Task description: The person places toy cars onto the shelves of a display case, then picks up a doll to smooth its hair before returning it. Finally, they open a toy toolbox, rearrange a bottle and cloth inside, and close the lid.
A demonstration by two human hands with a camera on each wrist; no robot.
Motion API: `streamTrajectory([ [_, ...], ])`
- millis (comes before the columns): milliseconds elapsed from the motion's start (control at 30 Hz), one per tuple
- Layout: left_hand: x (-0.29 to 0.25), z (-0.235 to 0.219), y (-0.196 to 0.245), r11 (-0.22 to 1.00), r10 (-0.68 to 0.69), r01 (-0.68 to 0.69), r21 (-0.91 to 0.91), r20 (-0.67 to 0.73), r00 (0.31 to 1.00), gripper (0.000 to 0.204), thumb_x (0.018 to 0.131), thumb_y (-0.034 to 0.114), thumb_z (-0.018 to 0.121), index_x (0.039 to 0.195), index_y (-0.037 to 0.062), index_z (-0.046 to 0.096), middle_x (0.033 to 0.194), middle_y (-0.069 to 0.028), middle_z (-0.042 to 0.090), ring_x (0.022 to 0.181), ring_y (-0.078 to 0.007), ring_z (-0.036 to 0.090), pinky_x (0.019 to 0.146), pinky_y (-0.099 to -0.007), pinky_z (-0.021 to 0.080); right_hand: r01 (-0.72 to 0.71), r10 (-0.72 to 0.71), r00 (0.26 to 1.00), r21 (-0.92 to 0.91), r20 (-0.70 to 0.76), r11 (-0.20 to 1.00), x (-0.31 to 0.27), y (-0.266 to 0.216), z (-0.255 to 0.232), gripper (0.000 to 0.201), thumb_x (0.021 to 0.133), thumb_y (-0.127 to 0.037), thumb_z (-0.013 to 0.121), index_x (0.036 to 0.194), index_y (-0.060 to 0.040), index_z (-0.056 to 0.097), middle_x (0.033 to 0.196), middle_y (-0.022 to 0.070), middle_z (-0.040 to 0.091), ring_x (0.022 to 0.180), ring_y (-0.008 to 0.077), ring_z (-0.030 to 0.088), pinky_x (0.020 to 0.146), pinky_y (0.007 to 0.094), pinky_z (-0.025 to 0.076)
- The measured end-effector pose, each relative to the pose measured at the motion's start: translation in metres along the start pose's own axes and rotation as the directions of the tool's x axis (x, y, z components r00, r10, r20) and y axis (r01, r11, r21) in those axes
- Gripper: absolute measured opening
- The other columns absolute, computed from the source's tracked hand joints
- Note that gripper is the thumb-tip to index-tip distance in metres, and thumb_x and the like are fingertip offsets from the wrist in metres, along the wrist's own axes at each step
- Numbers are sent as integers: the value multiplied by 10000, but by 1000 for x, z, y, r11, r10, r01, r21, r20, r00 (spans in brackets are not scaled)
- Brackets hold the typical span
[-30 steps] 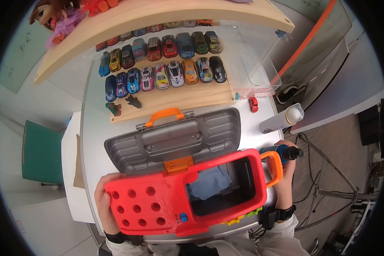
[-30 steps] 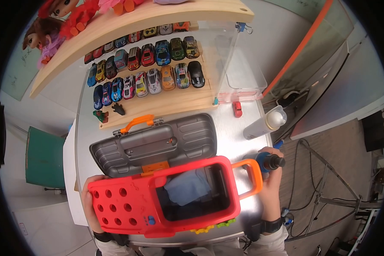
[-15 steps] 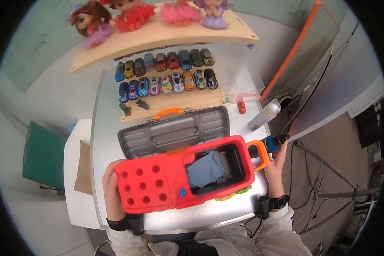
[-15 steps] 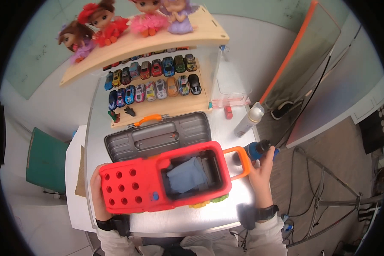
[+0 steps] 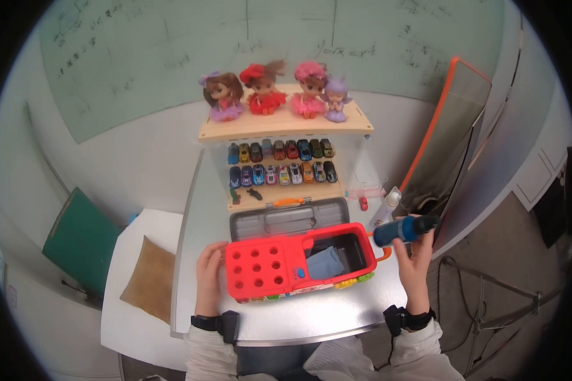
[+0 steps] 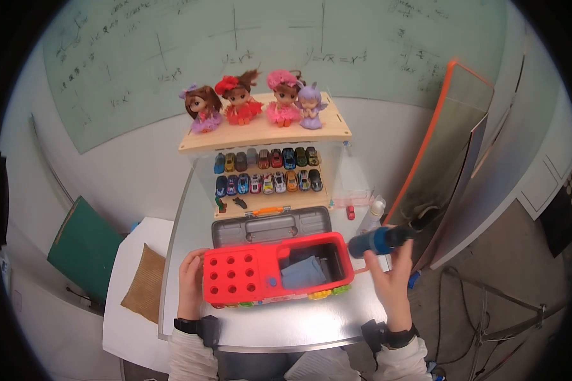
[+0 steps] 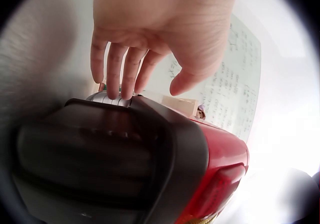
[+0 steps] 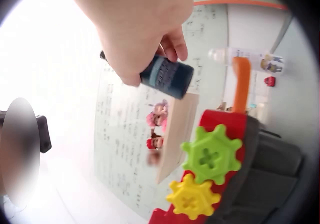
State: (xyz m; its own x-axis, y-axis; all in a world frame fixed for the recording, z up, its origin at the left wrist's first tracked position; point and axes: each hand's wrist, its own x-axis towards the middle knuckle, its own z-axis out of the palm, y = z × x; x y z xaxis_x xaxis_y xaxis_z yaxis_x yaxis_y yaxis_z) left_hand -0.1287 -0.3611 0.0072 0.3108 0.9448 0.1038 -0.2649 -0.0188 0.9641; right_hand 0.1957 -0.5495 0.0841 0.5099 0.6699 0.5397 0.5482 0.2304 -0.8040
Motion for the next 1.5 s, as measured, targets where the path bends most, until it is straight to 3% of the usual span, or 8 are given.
streamTrajectory([
  [33, 0, -1, -1, 1000, 9, -9, 5, -3, 1000, 313, 916, 207, 458, 1099, -31, 547, 1032, -111, 607, 979, -174, 570, 857, -296, 430, -95, 96, 982, -14, 165, 995, 7, -26, 4, 495, 787, -20, 636, 1219, -10, 394, 1129, 133, 516, 1061, 203, 519, 941, 301, 372],
  [300, -1, -2, -5, 999, 53, -53, -10, -12, 999, 302, 908, 212, 470, 1075, -19, 571, 1006, -98, 626, 938, -164, 583, 829, -291, 441, 477, -128, 640, -261, 758, 839, 21, -22, 49, 466, 797, -133, 622, 1197, 7, 429, 1052, 174, 528, 1014, 340, 495, 866, 400, 410],
  [633, -1, 1, -5, 999, 29, -30, -40, -27, 999, 287, 915, 195, 469, 1071, -18, 580, 995, -98, 632, 915, -156, 586, 818, -283, 447, 452, 142, 315, -279, 938, 847, 42, 1, 63, 460, 787, -135, 629, 1211, -63, 465, 1038, 160, 584, 1011, 325, 540, 852, 409, 446],
  [967, -4, 3, -1, 999, 23, -23, -27, -13, 1000, 287, 917, 196, 462, 1068, -22, 570, 1010, -111, 625, 936, -176, 584, 840, -298, 445, 365, 235, 261, -321, 936, 874, 49, 3, 64, 480, 729, 12, 550, 1184, -144, 548, 1024, 139, 615, 961, 314, 588, 820, 389, 463],
  [1067, -5, 2, -2, 999, 27, -28, -39, -16, 999, 292, 919, 201, 456, 1071, -22, 568, 1017, -111, 621, 948, -176, 580, 850, -302, 439, 357, 223, 278, -316, 934, 879, 49, 6, 61, 472, 734, -7, 579, 1189, -127, 542, 1032, 137, 612, 956, 312, 591, 818, 383, 465],
  [1233, -8, 5, 3, 997, -2, 0, -72, -34, 999, 292, 919, 205, 453, 1062, -22, 567, 1020, -104, 617, 954, -172, 575, 862, -301, 431, 275, -4, 624, -215, 781, 937, 56, -33, 13, 393, 759, -111, 656, 1134, -39, 563, 1083, 147, 592, 927, 312, 588, 795, 364, 466],
  [1400, -6, 6, 1, 994, -8, 7, -105, -9, 1000, 268, 918, 185, 452, 1036, -22, 573, 1016, -91, 612, 948, -157, 568, 867, -282, 424, 107, 39, 955, -464, 294, 879, 58, -20, -36, 239, 731, -55, 645, 959, -12, 590, 894, 129, 572, 777, 247, 603, 684, 333, 479],
  [1500, -7, 10, 4, 995, -24, 23, -94, -12, 1000, 261, 920, 176, 449, 1036, -23, 572, 1020, -88, 610, 959, -158, 566, 869, -278, 423, -10, 100, 986, -546, 135, 838, 59, 0, -46, 340, 729, -86, 674, 1034, 1, 552, 891, 111, 554, 705, 192, 575, 648, 302, 467],
])
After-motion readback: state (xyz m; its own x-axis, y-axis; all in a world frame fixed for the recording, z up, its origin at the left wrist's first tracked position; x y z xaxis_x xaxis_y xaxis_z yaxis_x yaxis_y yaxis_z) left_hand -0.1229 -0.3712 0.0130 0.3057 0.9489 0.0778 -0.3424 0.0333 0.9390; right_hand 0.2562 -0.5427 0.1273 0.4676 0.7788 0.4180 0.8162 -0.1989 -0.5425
